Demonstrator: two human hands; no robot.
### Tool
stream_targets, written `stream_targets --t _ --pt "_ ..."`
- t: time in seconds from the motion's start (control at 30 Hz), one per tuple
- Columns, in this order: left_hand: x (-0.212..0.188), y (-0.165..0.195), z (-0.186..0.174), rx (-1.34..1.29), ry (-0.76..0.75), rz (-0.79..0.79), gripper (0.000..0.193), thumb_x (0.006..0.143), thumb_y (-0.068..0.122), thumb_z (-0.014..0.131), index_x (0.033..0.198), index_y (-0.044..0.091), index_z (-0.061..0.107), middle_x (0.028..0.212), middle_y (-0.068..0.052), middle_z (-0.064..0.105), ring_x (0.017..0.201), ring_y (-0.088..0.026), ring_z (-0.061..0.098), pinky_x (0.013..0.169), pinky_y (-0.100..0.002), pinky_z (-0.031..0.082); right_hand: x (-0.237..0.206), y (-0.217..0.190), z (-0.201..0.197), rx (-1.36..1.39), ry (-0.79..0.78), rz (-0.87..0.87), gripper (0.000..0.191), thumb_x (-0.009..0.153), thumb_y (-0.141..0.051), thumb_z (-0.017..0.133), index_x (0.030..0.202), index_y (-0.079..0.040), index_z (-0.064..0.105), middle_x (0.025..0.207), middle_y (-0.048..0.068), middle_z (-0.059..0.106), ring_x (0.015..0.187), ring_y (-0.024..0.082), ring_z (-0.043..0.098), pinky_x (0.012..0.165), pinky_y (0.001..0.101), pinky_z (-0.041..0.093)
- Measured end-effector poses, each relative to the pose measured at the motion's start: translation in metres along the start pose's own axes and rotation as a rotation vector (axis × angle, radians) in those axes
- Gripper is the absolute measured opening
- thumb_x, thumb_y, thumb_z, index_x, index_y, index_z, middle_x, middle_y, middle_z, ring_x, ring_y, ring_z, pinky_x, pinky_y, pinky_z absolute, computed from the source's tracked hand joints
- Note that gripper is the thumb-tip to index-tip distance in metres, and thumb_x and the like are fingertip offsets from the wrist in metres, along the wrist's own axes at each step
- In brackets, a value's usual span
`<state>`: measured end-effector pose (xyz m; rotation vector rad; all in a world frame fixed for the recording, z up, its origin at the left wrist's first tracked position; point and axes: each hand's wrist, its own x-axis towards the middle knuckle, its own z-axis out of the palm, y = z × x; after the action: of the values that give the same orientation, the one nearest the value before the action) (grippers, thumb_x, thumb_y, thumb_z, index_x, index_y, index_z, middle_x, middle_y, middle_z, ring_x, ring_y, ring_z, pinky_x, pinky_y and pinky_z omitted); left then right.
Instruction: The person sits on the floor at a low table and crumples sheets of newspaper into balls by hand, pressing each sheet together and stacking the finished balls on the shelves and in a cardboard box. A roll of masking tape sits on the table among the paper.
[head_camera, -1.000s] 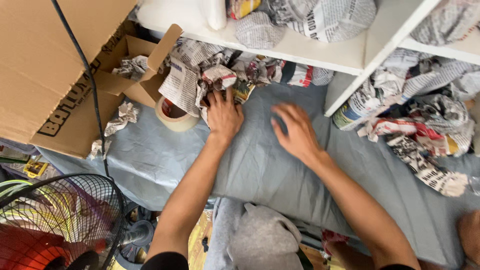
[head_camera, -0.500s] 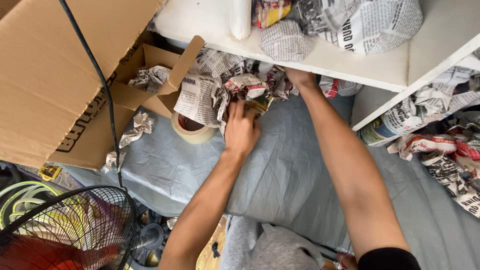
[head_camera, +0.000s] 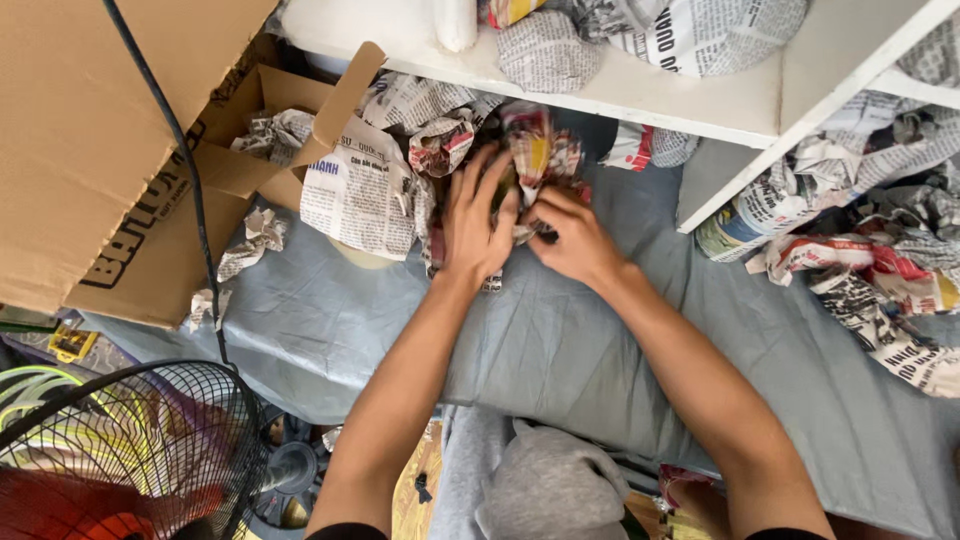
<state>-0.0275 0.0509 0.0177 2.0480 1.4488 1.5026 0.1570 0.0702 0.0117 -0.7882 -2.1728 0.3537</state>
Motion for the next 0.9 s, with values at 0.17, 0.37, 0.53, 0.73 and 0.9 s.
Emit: stream_targets --t 0.17,0.37,0.53,0.73,0.9 --pt "0.003 -0.009 0.014 0.007 -0.045 0.032 0.049 0.089 0.04 0.074 0.131 0.014 0.071 0.152 -0.023 0.046 0.136 -0.047 0.043 0.113 -0.054 0.036 -0.016 -0.014 0.007 -0.049 -0.203 0.047 0.023 0.075 -0.013 0.084 0.093 -0.003 0.073 0.098 0.014 0.068 0.089 0.034 0.068 0.079 0.0416 0.056" --pt "0.001 -0.032 0.029 -0.052 -0.034 -0.115 0.017 0.092 0.028 0.075 0.099 0.013 0.077 0.149 -0.012 0.063 0.126 -0.033 0.065 0.112 -0.044 0.048 -0.006 -0.011 -0.005 0.122 -0.097 -0.009 0.013 0.084 -0.012 0.075 0.095 -0.005 0.075 0.093 0.011 0.073 0.082 0.028 0.073 0.075 0.0363 0.058" --pt "-0.004 -0.036 0.035 -0.188 0.069 -0.202 0.044 0.089 0.02 0.079 0.124 0.004 0.058 0.134 -0.021 0.064 0.122 -0.035 0.064 0.106 -0.042 0.05 0.032 0.015 0.006 0.247 0.261 0.46 0.016 0.097 -0.016 0.065 0.098 -0.002 0.073 0.078 0.008 0.076 0.065 0.022 0.073 0.059 0.0338 0.055" --pt "0.006 -0.024 0.018 -0.182 0.067 -0.36 0.102 0.074 0.024 0.088 0.152 0.002 0.026 0.132 -0.022 0.063 0.119 -0.035 0.063 0.104 -0.043 0.051 0.114 0.075 0.028 -0.3 0.215 0.243 0.056 0.087 -0.026 0.083 0.129 0.005 0.062 0.123 0.03 0.066 0.111 0.047 0.063 0.096 0.0484 0.05" --pt "0.008 -0.019 0.008 -0.219 0.111 -0.189 0.142 0.07 0.013 0.092 0.163 0.006 -0.016 0.162 -0.033 0.031 0.144 -0.046 0.041 0.122 -0.048 0.037 0.141 0.096 0.045 -0.338 -0.09 0.558 0.071 0.081 -0.032 0.085 0.134 0.003 0.054 0.133 0.031 0.055 0.123 0.047 0.054 0.101 0.0491 0.043"
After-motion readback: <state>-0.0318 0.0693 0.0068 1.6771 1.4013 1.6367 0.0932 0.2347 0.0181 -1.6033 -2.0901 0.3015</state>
